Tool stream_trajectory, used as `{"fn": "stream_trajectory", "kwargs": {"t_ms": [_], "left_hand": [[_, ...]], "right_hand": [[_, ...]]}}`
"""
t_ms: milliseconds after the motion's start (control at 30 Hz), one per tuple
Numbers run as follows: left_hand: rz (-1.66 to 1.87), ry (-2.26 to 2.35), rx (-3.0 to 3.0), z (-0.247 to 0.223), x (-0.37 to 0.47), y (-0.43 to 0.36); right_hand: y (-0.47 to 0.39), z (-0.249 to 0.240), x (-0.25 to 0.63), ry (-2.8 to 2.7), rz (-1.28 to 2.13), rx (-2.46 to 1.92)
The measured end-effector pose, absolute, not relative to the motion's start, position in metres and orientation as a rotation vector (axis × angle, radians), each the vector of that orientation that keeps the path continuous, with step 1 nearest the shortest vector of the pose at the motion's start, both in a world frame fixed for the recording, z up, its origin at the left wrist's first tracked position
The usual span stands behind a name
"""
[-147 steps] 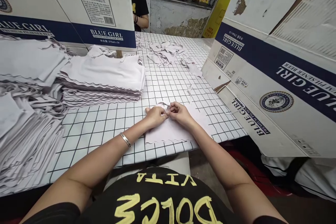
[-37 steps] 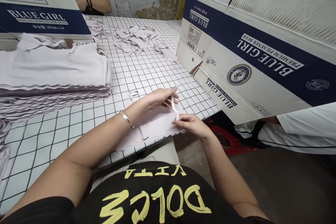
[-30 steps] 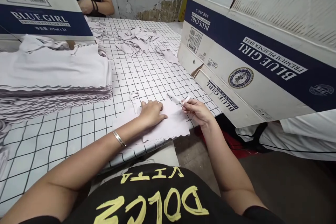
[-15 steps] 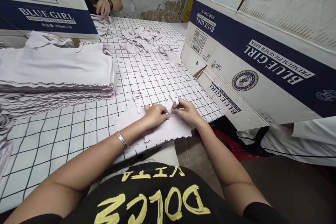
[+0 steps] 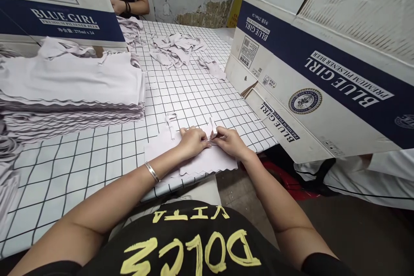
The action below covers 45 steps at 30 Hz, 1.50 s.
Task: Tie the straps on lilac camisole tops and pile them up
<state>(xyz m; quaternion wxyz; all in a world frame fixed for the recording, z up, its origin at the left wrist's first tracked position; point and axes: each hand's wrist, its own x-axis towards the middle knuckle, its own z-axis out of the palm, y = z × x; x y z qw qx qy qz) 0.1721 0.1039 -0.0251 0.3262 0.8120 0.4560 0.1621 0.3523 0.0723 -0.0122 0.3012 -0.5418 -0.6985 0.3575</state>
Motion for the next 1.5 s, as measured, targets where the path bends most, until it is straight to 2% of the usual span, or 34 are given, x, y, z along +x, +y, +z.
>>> {"fn": "stream_trajectory", "kwargs": {"t_ms": [167,400,567,633,700,767,900,1067,1200,1300,1400,1500], "left_hand": [[0.401,1.193,2.115,-0.02,0.173,0.103],[0.343,1.242,2.078,-0.025,0.177,0.106],[0.347,1.226,2.221,-0.023,0.168,0.1],[0.415,1.327,2.312,-0.015,0.143,0.088],[0.445,1.558,2.323,-0.006,0.106,0.07],[0.336,1.854,2.197,-0.001,0.067,0.049],[0.146,1.985,2.042,-0.007,0.025,0.016],[0.541,1.688,1.637,-0.006,0.037,0.003],[0.805,1.256,0.998,0.032,0.025,0.003],[0.876,1.072,0.781,0.073,0.001,0.007],[0.908,1.016,0.849,0.115,-0.032,0.029],[0.913,1.175,1.098,0.163,-0.069,0.079]], "right_hand": [[0.071,-0.018,0.348,-1.846,0.889,-1.395],[0.073,-0.031,0.331,-1.6,0.978,-1.358],[0.095,-0.019,0.329,-1.542,1.042,-1.456],[0.099,-0.007,0.34,-1.565,0.892,-1.595],[0.092,0.004,0.358,-1.598,0.584,-1.815],[0.075,0.01,0.377,-1.6,0.448,-2.043],[0.034,0.003,0.394,-1.644,0.748,-2.252],[0.009,0.004,0.385,-1.339,0.955,-1.9],[0.007,0.019,0.393,-0.887,1.36,-1.592],[0.025,0.03,0.394,-0.789,1.43,-1.475],[0.069,0.057,0.371,-0.899,1.458,-1.364],[0.135,0.109,0.327,-1.014,1.531,-1.188]]}}
